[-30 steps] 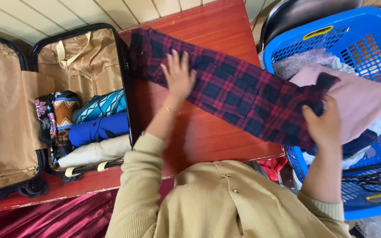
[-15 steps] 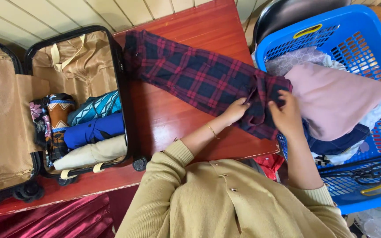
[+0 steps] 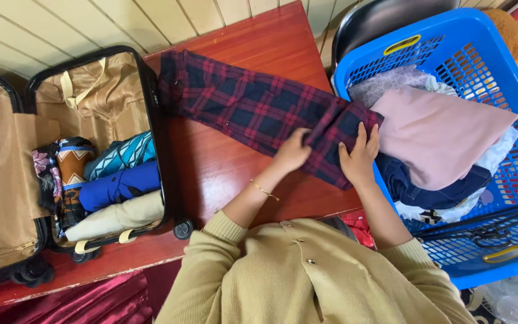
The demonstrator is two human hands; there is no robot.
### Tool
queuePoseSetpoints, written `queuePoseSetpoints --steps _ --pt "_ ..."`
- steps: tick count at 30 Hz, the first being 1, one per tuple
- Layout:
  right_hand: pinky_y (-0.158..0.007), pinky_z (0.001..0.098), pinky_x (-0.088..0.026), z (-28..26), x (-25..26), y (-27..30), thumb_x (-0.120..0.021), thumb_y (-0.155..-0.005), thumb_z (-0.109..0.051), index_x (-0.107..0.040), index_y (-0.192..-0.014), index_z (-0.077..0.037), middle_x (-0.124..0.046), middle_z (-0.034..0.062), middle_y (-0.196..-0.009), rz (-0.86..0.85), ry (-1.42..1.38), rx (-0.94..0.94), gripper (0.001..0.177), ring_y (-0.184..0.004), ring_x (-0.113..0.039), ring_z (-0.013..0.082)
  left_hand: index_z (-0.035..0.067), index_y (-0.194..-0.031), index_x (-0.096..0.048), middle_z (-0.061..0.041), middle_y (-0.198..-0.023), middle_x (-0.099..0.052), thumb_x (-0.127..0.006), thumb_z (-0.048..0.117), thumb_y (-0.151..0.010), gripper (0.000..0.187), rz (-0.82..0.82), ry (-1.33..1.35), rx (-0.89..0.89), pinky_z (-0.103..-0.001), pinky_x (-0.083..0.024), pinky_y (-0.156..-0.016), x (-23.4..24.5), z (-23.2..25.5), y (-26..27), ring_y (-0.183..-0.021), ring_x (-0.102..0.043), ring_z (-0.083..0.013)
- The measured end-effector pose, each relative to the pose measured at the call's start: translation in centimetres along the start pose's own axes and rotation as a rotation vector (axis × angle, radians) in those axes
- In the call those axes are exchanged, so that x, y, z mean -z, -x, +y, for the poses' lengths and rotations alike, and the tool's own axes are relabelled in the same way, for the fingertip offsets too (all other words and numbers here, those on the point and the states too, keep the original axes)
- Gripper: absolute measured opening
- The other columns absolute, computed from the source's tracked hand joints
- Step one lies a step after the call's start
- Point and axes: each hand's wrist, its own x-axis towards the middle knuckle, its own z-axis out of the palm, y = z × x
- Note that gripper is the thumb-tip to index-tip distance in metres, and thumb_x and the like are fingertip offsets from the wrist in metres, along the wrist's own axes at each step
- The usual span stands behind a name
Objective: The person packs a suitcase by hand, taking a patterned cloth, a plaid shirt, denim pants, and a sweater from a laundry basket. They fold each item on a table and place them into the suitcase one at a time.
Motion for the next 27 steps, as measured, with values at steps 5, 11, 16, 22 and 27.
queuePoseSetpoints --steps 5,11,16,22,27 --pt "-0.124 0.0635 -0.017 -1.1 0.7 2.1 -0.073 -0.095 -0.023 -0.023 -0.165 -0.006 -0.008 0.0367 -0.167 -0.039 -0.004 -0.003 0.088 -0.151 -0.014 0.0596 0.003 -0.140 -0.060 -0.028 -0.126 -0.067 -0.062 0.026 -0.093 0.052 0.013 0.456 0.395 -0.037 -0.051 -0.088 2.5 -2.3 -2.3 -0.112 -0.067 -0.0334" --pt "-0.125 0.0643 -0.019 -1.9 0.9 3.1 -0.071 -0.094 -0.024 -0.023 -0.165 -0.008 -0.008 0.0334 -0.169 -0.049 0.008 0.001 0.087 -0.153 -0.012 0.0602 -0.002 -0.131 -0.069 -0.015 -0.122 -0.077 -0.070 0.039 -0.093 0.056 -0.241 0.110 0.084 -0.031 -0.054 -0.097 1.3 0.5 -3.7 -0.111 -0.072 -0.0217" --pt "-0.124 0.0658 -0.017 -2.0 0.7 3.1 -0.071 -0.094 -0.026 -0.021 -0.165 -0.007 -0.005 0.0345 -0.168 -0.042 0.029 0.003 0.089 -0.152 -0.010 0.0617 -0.002 -0.131 -0.065 -0.014 -0.119 -0.073 -0.063 0.020 -0.092 0.045 -0.069 0.300 -0.029 -0.033 -0.054 -0.094 0.9 -0.7 -2.9 -0.108 -0.069 -0.0237" --pt "-0.123 0.0691 -0.013 -2.1 0.0 3.1 -0.072 -0.094 -0.028 -0.016 -0.166 -0.008 -0.002 0.0353 -0.168 -0.068 0.043 -0.032 0.093 -0.152 -0.006 0.0629 -0.001 -0.119 -0.068 -0.016 -0.110 -0.075 -0.070 0.027 -0.096 0.036 -0.073 0.077 0.015 -0.035 -0.054 -0.091 2.0 -1.0 -6.7 -0.103 -0.073 -0.0277" --pt "-0.121 0.0702 -0.008 -3.4 -1.7 3.5 -0.074 -0.091 -0.029 -0.010 -0.165 -0.005 0.003 0.0381 -0.166 -0.040 -0.025 -0.070 0.100 -0.151 -0.001 0.0630 0.009 -0.137 -0.060 -0.016 -0.133 -0.065 -0.063 0.028 -0.097 0.044 0.386 -0.290 -0.085 -0.044 -0.048 -0.106 1.9 1.8 -5.1 -0.125 -0.062 -0.0342"
